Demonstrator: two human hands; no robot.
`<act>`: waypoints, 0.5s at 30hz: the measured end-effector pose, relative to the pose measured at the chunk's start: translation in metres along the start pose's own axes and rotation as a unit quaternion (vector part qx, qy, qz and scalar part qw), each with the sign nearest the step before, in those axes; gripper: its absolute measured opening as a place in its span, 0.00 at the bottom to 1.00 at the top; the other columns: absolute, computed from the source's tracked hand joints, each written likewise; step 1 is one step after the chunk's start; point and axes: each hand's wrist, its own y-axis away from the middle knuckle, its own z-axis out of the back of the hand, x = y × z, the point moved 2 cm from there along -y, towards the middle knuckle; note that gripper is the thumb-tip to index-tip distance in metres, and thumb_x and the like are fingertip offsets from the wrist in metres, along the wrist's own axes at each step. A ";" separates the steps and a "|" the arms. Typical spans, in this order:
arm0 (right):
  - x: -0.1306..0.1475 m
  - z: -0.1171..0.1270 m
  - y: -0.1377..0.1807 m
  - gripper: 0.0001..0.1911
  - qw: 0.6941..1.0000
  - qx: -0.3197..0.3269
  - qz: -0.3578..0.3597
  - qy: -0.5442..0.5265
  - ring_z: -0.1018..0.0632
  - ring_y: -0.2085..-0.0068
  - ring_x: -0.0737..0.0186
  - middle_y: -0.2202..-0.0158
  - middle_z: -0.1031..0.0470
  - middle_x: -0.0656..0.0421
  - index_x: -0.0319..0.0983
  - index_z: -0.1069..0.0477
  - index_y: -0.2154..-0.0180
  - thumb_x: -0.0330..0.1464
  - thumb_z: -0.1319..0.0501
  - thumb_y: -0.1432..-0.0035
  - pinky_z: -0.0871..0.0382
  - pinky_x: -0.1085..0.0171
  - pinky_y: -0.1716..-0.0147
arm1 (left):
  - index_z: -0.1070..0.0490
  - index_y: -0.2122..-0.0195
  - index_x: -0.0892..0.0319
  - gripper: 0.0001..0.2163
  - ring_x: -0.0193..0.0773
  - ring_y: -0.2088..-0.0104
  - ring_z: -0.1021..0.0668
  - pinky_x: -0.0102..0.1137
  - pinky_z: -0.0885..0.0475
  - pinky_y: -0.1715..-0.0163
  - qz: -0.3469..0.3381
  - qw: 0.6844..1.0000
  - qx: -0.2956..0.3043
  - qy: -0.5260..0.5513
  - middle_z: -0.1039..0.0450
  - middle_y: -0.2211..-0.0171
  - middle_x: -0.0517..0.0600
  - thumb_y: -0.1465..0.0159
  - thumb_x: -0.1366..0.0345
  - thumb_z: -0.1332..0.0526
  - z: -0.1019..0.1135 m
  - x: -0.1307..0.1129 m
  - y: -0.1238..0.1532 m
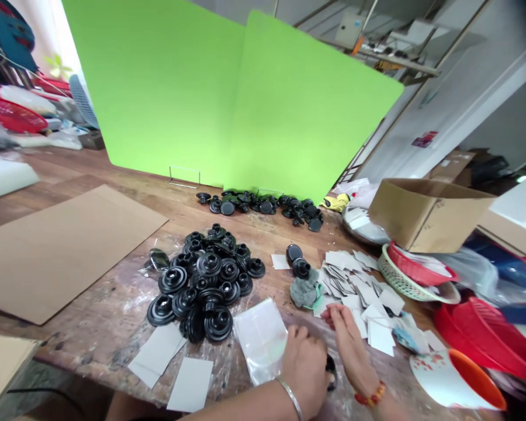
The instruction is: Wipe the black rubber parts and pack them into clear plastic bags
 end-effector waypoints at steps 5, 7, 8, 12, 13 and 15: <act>0.024 0.026 -0.026 0.16 0.995 -0.008 0.093 0.028 0.27 0.59 0.56 0.62 0.28 0.56 0.40 0.36 0.61 0.45 0.51 0.37 0.35 0.58 0.56 | 0.25 0.62 0.54 0.10 0.48 0.55 0.29 0.41 0.36 0.53 0.021 0.988 -0.150 0.018 0.25 0.60 0.51 0.45 0.60 0.33 0.079 0.018 0.028; 0.025 0.027 -0.039 0.14 0.987 0.005 0.144 0.066 0.28 0.60 0.57 0.62 0.28 0.55 0.39 0.34 0.62 0.42 0.49 0.38 0.35 0.58 0.58 | 0.26 0.59 0.53 0.11 0.49 0.56 0.28 0.42 0.36 0.52 0.052 0.972 -0.224 -0.047 0.24 0.60 0.51 0.43 0.59 0.36 0.126 0.041 0.046; 0.024 0.026 -0.045 0.13 0.982 0.007 0.169 0.086 0.28 0.59 0.56 0.62 0.28 0.55 0.39 0.34 0.62 0.41 0.48 0.38 0.35 0.58 0.57 | 0.26 0.60 0.54 0.11 0.50 0.57 0.27 0.42 0.35 0.53 0.076 0.960 -0.255 -0.087 0.24 0.61 0.52 0.42 0.58 0.37 0.148 0.056 0.056; 0.022 0.010 -0.067 0.12 0.953 -0.008 0.249 0.173 0.29 0.56 0.54 0.60 0.28 0.52 0.37 0.31 0.61 0.38 0.45 0.40 0.37 0.55 0.53 | 0.30 0.59 0.58 0.13 0.52 0.60 0.24 0.41 0.32 0.57 0.162 0.900 -0.334 -0.227 0.24 0.62 0.54 0.40 0.57 0.42 0.208 0.116 0.088; 0.022 0.005 -0.071 0.13 0.947 -0.003 0.255 0.194 0.29 0.55 0.53 0.59 0.28 0.51 0.36 0.31 0.60 0.39 0.43 0.42 0.38 0.55 0.53 | 0.31 0.59 0.58 0.13 0.53 0.59 0.24 0.41 0.31 0.57 0.181 0.893 -0.338 -0.235 0.25 0.61 0.55 0.41 0.57 0.43 0.213 0.128 0.093; 0.024 -0.007 -0.074 0.17 0.940 0.035 0.246 0.234 0.29 0.56 0.51 0.59 0.29 0.50 0.36 0.30 0.58 0.40 0.39 0.46 0.38 0.55 0.54 | 0.33 0.58 0.58 0.14 0.52 0.59 0.24 0.40 0.30 0.58 0.215 0.894 -0.331 -0.212 0.25 0.59 0.55 0.41 0.56 0.43 0.214 0.148 0.098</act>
